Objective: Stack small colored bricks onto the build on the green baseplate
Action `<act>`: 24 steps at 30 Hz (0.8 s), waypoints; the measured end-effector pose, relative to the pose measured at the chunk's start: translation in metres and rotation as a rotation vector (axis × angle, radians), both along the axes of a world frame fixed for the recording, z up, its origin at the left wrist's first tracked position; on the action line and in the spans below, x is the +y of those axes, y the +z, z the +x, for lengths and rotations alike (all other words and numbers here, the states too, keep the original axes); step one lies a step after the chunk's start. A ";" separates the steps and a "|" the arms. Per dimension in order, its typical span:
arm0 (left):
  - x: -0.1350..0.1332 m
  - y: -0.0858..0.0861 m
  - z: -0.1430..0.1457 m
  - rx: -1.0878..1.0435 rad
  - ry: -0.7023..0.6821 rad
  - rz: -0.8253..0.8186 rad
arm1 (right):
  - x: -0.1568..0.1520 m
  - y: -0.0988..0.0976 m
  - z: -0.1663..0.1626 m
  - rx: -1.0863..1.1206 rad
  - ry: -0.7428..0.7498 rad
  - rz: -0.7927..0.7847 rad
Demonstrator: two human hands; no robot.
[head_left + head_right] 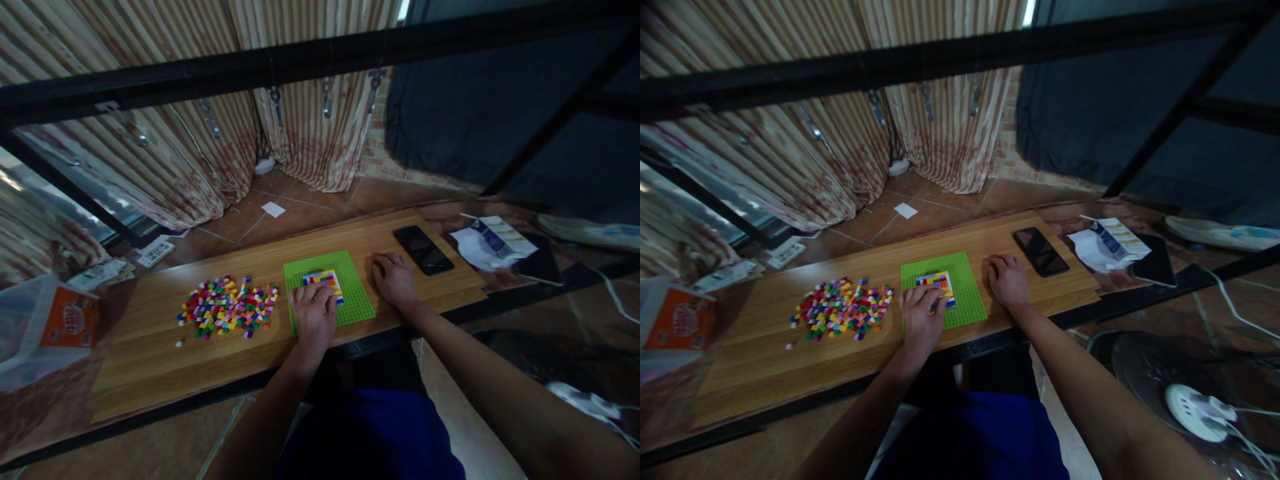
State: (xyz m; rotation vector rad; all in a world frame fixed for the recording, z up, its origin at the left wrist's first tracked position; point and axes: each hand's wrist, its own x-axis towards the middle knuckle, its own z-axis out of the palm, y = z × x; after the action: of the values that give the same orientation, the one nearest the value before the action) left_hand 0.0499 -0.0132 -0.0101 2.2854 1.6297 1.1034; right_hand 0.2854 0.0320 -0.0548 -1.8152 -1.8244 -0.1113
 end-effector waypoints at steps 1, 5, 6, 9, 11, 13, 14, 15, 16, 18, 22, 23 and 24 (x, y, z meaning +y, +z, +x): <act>0.000 -0.001 0.000 -0.010 0.003 0.005 | 0.000 0.000 0.000 0.002 -0.002 0.000; -0.001 -0.003 0.002 -0.050 0.012 0.021 | 0.000 0.000 0.000 -0.003 -0.009 0.000; -0.002 -0.003 0.002 -0.052 0.012 0.025 | 0.000 0.000 0.000 -0.005 -0.013 0.000; -0.003 -0.003 0.002 -0.043 0.016 0.034 | 0.000 0.000 0.000 -0.010 -0.015 -0.002; -0.003 -0.002 0.002 -0.033 0.021 0.032 | 0.000 0.000 0.001 -0.011 -0.007 -0.001; -0.002 -0.001 0.002 -0.029 0.029 0.024 | 0.000 0.000 0.001 -0.008 -0.001 0.001; -0.002 0.000 0.002 -0.029 0.033 0.019 | 0.000 0.000 0.002 -0.006 0.002 0.000; -0.001 0.000 0.002 -0.031 0.038 0.015 | 0.000 0.000 0.002 -0.005 0.004 0.000; -0.001 0.001 0.002 -0.032 0.043 0.014 | 0.000 -0.001 0.002 -0.005 0.007 -0.002; 0.000 0.001 0.002 -0.027 0.047 0.015 | 0.000 -0.001 0.003 -0.008 0.009 -0.004; -0.002 0.000 0.001 0.041 0.034 0.043 | 0.000 -0.002 0.003 -0.019 0.004 -0.007; -0.003 0.000 0.000 0.074 0.025 0.060 | 0.000 -0.002 0.003 -0.020 0.004 -0.008; -0.004 0.000 -0.001 0.112 0.015 0.081 | 0.000 -0.002 0.003 -0.020 0.003 -0.008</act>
State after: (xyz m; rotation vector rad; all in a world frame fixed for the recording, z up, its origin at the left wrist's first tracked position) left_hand 0.0489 -0.0174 -0.0104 2.4309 1.6733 1.0830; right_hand 0.2884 0.0324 -0.0570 -1.8232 -1.8439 -0.1210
